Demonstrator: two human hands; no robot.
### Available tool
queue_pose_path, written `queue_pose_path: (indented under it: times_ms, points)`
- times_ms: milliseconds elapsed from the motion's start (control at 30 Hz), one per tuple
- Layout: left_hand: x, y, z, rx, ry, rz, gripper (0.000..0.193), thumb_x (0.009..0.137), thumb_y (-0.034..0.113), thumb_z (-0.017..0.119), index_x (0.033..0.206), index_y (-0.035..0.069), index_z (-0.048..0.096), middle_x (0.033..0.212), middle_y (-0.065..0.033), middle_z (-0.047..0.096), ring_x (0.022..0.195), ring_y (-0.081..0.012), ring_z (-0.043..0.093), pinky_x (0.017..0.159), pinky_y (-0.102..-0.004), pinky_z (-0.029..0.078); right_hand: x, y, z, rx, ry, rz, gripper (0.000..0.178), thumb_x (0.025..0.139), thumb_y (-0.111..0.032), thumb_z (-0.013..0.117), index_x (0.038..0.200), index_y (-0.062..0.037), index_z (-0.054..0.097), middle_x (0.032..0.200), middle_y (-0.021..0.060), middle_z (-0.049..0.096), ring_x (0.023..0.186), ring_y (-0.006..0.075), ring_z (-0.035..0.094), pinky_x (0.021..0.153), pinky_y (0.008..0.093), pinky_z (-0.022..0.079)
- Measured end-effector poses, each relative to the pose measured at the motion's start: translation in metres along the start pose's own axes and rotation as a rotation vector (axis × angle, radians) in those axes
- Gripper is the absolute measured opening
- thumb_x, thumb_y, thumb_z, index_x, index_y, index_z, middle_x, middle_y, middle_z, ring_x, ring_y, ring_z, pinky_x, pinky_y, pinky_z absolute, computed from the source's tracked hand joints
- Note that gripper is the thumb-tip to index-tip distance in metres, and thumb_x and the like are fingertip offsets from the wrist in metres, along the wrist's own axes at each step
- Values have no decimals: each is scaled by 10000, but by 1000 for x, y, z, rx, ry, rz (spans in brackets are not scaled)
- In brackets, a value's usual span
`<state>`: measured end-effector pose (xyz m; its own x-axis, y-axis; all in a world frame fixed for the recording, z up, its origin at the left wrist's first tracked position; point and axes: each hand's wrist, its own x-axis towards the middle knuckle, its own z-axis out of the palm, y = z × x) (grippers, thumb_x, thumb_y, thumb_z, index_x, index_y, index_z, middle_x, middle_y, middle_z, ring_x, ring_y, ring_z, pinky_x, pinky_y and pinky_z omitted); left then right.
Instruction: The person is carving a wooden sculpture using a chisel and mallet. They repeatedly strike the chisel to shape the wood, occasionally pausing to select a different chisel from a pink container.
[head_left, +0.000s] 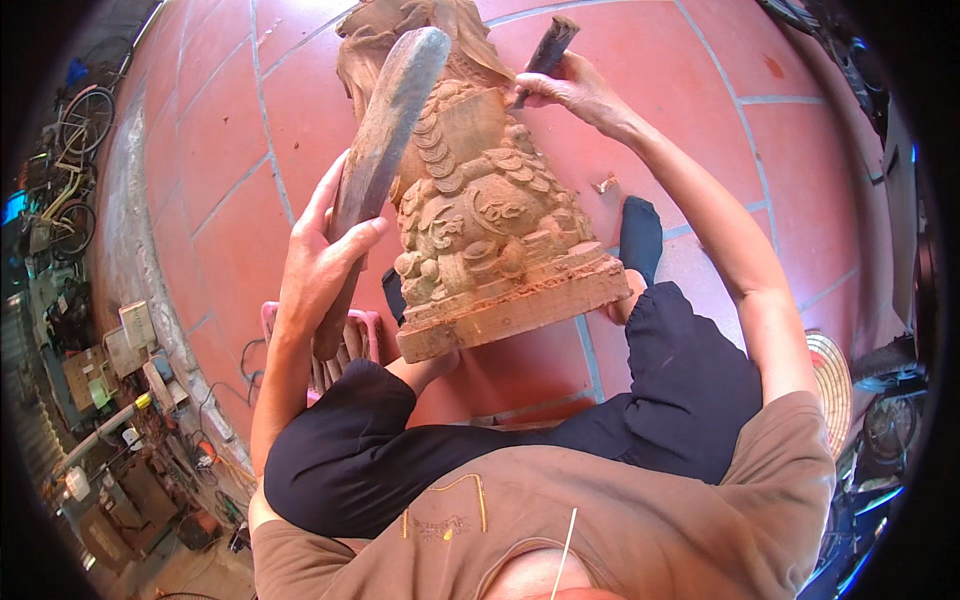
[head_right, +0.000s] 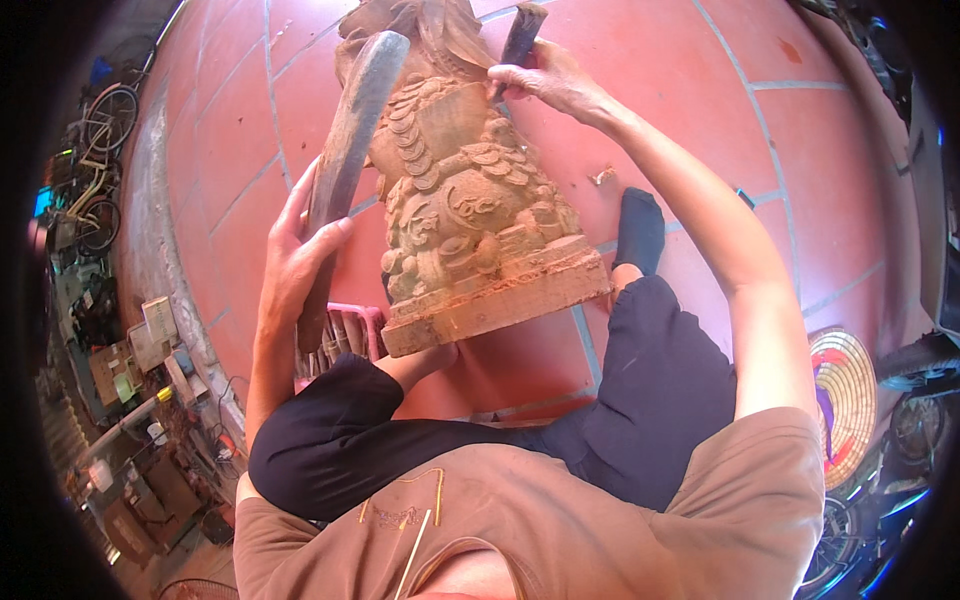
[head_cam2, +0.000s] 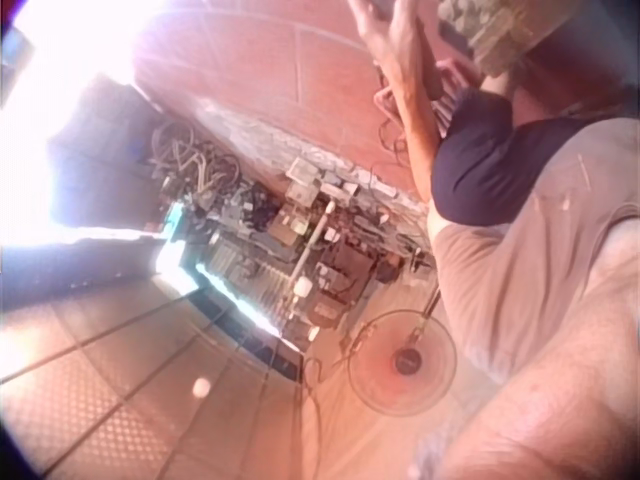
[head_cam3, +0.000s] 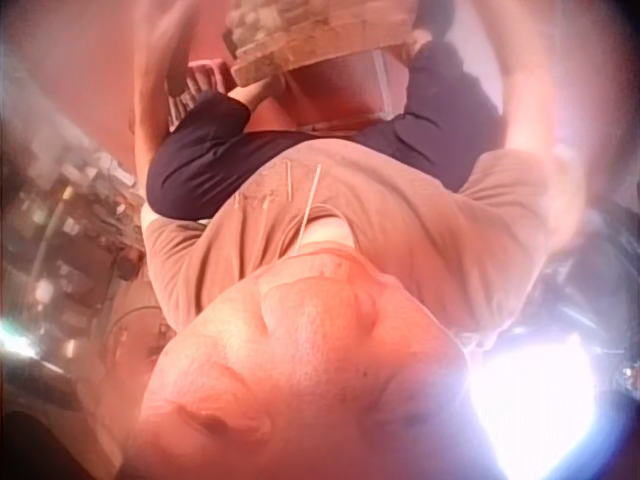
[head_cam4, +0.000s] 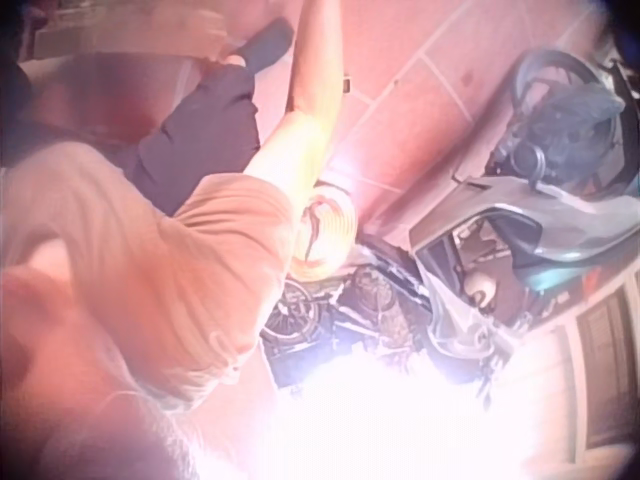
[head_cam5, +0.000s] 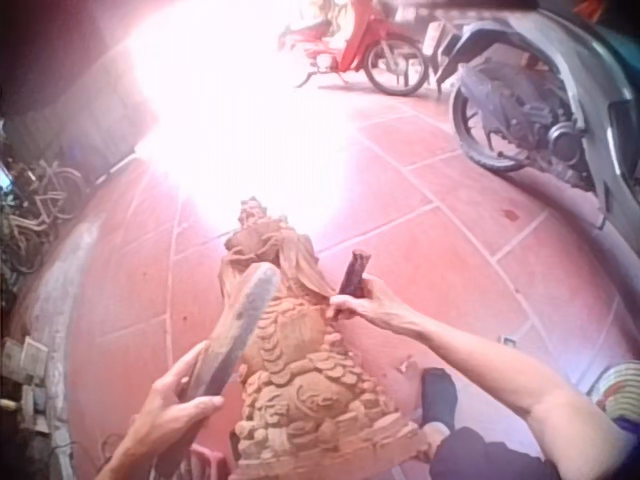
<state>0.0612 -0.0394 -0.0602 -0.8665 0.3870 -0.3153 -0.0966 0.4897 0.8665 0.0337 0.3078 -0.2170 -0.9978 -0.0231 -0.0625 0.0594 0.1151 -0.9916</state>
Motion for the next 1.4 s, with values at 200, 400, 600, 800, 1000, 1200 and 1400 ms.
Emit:
queue_pose_path:
  times_ms: [200, 400, 600, 800, 1000, 1200, 1400]
  points:
    - [-2, 5, 0, 27, -18, -41, 755, 813, 101, 715, 1490, 104, 378, 922, -28, 628, 675, -70, 533, 574, -223, 441, -7, 15, 16, 106, 27, 3, 353, 910, -297, 681, 1065, 15, 628, 984, 83, 692, 884, 148, 665, 793, 292, 545]
    - [1, 4, 4, 30, -26, -25, 755, 816, 106, 713, 1491, 110, 375, 919, -26, 629, 671, -70, 532, 575, -225, 444, -26, 7, 15, 185, -47, -51, 248, 939, -196, 652, 1089, -2, 622, 1056, 81, 673, 961, 158, 656, 853, 303, 548]
    - [1, 1, 2, 38, -52, -39, 757, 821, 117, 715, 1494, 112, 369, 948, -32, 633, 671, -67, 526, 568, -223, 438, -17, 10, 10, 201, -88, -80, 247, 932, -174, 657, 1100, 0, 606, 1057, 72, 662, 999, 161, 652, 887, 297, 538]
    - [5, -20, 7, 12, -97, -64, 752, 829, 125, 722, 1488, 74, 363, 1093, -87, 642, 844, -109, 593, 725, -252, 488, -16, 14, 17, 195, -50, -91, 211, 914, -138, 665, 1082, -26, 603, 1030, 49, 658, 1001, 146, 641, 893, 296, 535]
    - [7, -43, 10, 255, -113, 75, 765, 829, 149, 720, 1487, 57, 340, 1278, -195, 602, 1167, -237, 581, 1012, -345, 434, -16, 5, 1, 170, -144, -2, 158, 920, -138, 647, 1047, -56, 601, 1021, 48, 672, 1000, 144, 649, 943, 323, 526]
    - [4, -46, 13, 342, -137, 36, 783, 825, 196, 720, 1495, 99, 328, 1329, -232, 561, 1238, -282, 544, 1053, -369, 401, -20, 17, -2, 328, 51, 47, 166, 881, -171, 691, 1011, -82, 639, 981, 41, 692, 961, 140, 664, 889, 307, 546]
    - [9, -52, 13, 326, -166, 31, 777, 825, 207, 709, 1494, 107, 326, 1328, -237, 563, 1242, -298, 546, 1053, -384, 403, -25, 22, 22, 394, 111, -9, 163, 880, -153, 702, 973, -45, 622, 949, 71, 690, 915, 140, 671, 839, 284, 559]
